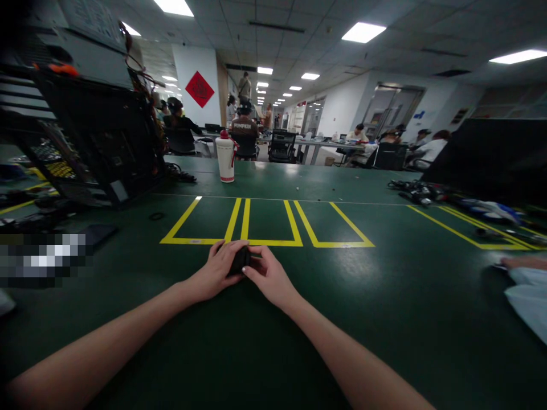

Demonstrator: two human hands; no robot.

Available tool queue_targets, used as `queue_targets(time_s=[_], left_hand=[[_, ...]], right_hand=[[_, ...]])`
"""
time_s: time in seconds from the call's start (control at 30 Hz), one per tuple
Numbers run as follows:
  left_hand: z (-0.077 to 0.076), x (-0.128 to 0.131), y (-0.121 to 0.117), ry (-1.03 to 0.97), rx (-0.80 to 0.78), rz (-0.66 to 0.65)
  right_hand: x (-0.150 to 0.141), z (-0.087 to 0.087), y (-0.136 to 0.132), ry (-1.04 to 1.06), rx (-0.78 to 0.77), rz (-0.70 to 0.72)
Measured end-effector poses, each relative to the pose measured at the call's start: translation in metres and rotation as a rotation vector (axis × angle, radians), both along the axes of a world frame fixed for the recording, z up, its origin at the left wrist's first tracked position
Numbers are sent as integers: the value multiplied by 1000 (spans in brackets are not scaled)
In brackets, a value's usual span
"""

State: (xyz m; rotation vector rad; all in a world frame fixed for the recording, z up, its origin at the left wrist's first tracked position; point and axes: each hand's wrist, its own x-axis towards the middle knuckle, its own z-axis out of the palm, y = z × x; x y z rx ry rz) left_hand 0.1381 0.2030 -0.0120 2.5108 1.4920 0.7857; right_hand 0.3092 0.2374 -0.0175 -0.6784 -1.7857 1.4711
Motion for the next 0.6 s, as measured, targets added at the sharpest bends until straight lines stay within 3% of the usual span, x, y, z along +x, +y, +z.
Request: queue_targets(time_s=[0.33,0.6], left_hand=[[2,0,0,5,-12,-11],[0,-1,1,10,13,-16]], right_hand=[[1,0,2,-23,56,-45],[2,-2,4,-12,0,6]])
